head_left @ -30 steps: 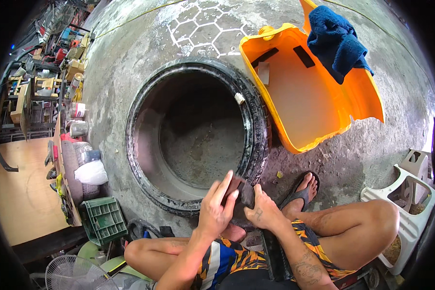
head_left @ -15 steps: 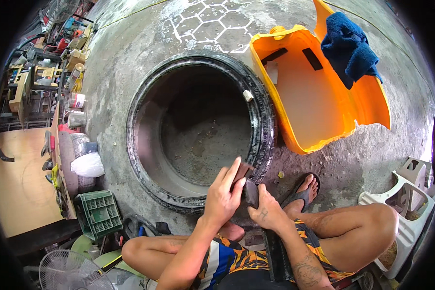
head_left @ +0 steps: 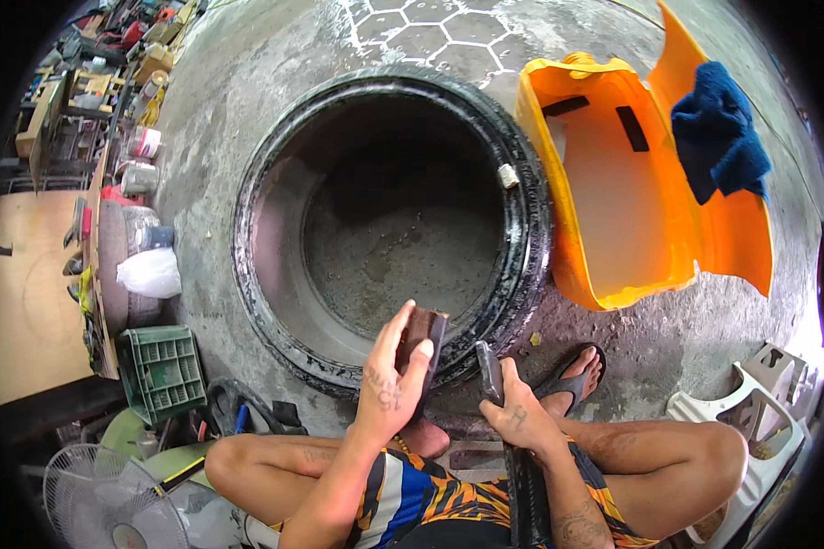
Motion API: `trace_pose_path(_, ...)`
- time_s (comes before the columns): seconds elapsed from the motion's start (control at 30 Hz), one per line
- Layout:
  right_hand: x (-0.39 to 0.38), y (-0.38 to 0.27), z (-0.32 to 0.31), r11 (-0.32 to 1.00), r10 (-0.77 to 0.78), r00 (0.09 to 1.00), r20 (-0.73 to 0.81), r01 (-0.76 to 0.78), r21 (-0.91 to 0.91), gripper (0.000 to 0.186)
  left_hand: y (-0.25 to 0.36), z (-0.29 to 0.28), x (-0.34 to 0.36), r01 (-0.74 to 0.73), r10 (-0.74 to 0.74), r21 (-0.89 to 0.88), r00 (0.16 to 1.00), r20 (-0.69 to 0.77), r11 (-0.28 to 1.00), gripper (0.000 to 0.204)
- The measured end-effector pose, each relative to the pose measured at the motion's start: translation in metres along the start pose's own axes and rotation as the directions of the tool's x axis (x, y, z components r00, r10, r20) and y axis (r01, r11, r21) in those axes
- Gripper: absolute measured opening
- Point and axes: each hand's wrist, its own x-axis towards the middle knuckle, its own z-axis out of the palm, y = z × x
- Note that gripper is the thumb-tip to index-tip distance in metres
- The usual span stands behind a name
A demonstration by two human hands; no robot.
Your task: The recorder uses sandpaper and water to sand a carbon fiber or plastic automotive component.
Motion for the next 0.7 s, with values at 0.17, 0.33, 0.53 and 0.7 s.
trace_pose_path(0.17, 0.003, 0.009, 0.003, 0.995, -0.079, 0.997, -0.021, 0.080, 0.051, 0.048, 0.011, 0.003, -0.011, -0.025, 0.021, 0.058, 0.997, 0.070, 0.998, 0.055)
trace_pose_path(0.33, 0.006, 0.011, 0.003, 0.991, -0.121, 0.992, -0.041, 0.122, 0.046, 0.046, 0.027, 0.005, 0.001, -0.233, 0.214, 0.115, 0.964, 0.157, 0.966, 0.053)
trace_pose_path(0.53, 0.004, 0.013, 0.006, 0.991, -0.136, 0.988, -0.074, 0.135, -0.010, 0.047, 0.022, 0.021, 0.007, -0.330, 0.308, 0.069, 0.926, 0.216, 0.942, 0.055)
trace_pose_path(0.7, 0.004, 0.006, -0.001, 0.994, -0.106, 0.994, -0.037, 0.107, 0.024, 0.049, 0.028, 0.033, 0.028, -0.324, 0.295, 0.096, 0.925, 0.239, 0.941, 0.056)
